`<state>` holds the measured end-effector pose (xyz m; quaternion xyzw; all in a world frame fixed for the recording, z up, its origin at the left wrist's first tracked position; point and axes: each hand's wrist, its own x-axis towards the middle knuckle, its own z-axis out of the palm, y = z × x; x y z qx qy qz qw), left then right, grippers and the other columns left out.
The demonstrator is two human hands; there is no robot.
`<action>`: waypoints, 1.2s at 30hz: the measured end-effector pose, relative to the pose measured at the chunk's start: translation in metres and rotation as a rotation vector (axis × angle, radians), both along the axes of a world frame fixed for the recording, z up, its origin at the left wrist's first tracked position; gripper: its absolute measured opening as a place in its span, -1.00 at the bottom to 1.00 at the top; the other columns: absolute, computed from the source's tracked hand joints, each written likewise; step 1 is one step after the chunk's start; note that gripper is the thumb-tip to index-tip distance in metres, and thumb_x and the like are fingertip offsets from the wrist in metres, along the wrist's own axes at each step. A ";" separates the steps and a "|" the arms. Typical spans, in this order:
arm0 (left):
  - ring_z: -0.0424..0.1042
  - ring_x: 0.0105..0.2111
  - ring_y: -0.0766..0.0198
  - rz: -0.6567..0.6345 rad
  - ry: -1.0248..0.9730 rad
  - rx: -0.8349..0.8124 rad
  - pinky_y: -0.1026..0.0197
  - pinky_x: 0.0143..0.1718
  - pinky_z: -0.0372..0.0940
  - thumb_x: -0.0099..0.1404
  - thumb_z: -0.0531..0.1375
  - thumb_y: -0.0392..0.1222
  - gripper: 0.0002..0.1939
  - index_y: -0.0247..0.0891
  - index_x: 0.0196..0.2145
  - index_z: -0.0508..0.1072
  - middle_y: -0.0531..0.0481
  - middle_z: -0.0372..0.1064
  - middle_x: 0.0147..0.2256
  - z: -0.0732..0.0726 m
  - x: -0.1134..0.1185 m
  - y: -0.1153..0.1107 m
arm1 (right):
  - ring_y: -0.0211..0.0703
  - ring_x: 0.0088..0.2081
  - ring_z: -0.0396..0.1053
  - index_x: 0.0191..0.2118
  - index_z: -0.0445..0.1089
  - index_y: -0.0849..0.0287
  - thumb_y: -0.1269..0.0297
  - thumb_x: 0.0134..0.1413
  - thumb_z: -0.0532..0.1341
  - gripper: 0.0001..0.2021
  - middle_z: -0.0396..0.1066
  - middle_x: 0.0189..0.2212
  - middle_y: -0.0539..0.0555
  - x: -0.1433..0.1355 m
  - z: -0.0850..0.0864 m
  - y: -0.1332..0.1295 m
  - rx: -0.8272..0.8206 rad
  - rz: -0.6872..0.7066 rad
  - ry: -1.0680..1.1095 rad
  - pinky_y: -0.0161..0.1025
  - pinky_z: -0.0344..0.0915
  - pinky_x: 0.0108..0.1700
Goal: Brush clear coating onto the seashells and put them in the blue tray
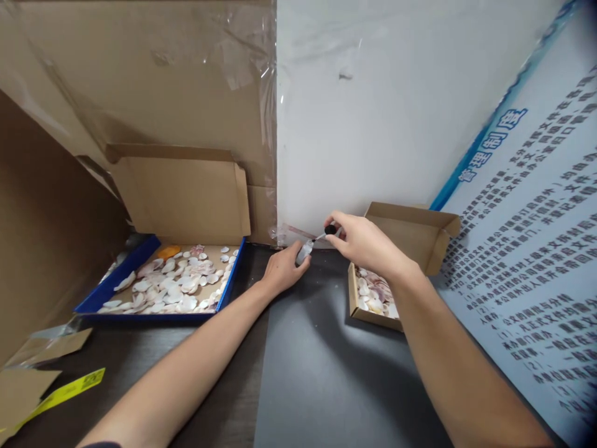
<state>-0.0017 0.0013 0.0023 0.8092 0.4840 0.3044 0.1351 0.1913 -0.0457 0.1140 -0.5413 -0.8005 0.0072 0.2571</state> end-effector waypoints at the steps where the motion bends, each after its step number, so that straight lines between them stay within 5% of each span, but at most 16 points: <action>1: 0.37 -0.39 0.16 -0.013 0.002 0.012 0.25 -0.38 0.04 0.33 0.13 -0.03 -0.85 -0.14 -0.27 0.33 0.01 0.36 -0.42 0.001 0.001 -0.002 | -0.14 -0.36 0.43 -0.14 0.37 0.09 0.36 0.17 0.22 -0.86 0.51 -0.32 0.03 0.000 0.001 -0.001 -0.003 0.002 0.005 -0.22 0.26 -0.32; 6: 0.36 -0.38 0.18 -0.075 0.015 0.067 0.25 -0.37 0.04 0.34 0.11 -0.04 -0.85 -0.15 -0.29 0.31 0.02 0.33 -0.41 0.005 0.002 -0.008 | -0.13 -0.34 0.46 -0.14 0.42 0.09 0.37 0.18 0.23 -0.86 0.53 -0.34 0.02 -0.001 0.003 -0.003 -0.036 0.031 0.045 -0.22 0.31 -0.30; 23: 0.25 -0.46 0.22 -0.183 -0.078 0.134 0.22 -0.42 -0.04 0.31 0.13 -0.08 -0.83 -0.17 -0.39 0.24 0.06 0.20 -0.49 0.002 0.002 -0.013 | 0.01 0.03 0.43 0.09 0.42 0.08 0.48 0.23 0.10 -0.63 0.48 0.04 0.11 0.000 0.003 -0.006 -0.050 0.180 0.029 -0.03 0.34 0.07; 30: 0.23 -0.48 0.26 -0.223 -0.098 0.152 0.23 -0.42 0.00 0.30 0.12 -0.08 -0.83 -0.18 -0.39 0.24 0.06 0.21 -0.49 0.002 0.002 -0.015 | -0.03 -0.23 0.49 0.02 0.33 0.11 0.35 0.27 0.13 -0.77 0.54 -0.21 0.10 -0.003 0.003 -0.006 -0.148 0.069 0.064 -0.12 0.40 -0.18; 36: 0.21 -0.51 0.28 -0.216 -0.079 0.205 0.24 -0.44 0.02 0.30 0.08 -0.05 -0.81 -0.17 -0.40 0.22 0.09 0.21 -0.50 0.000 0.001 -0.013 | -0.05 -0.23 0.49 -0.02 0.35 0.10 0.27 0.29 0.13 -0.81 0.54 -0.24 0.10 -0.003 0.006 -0.009 -0.192 0.077 0.020 -0.19 0.37 -0.21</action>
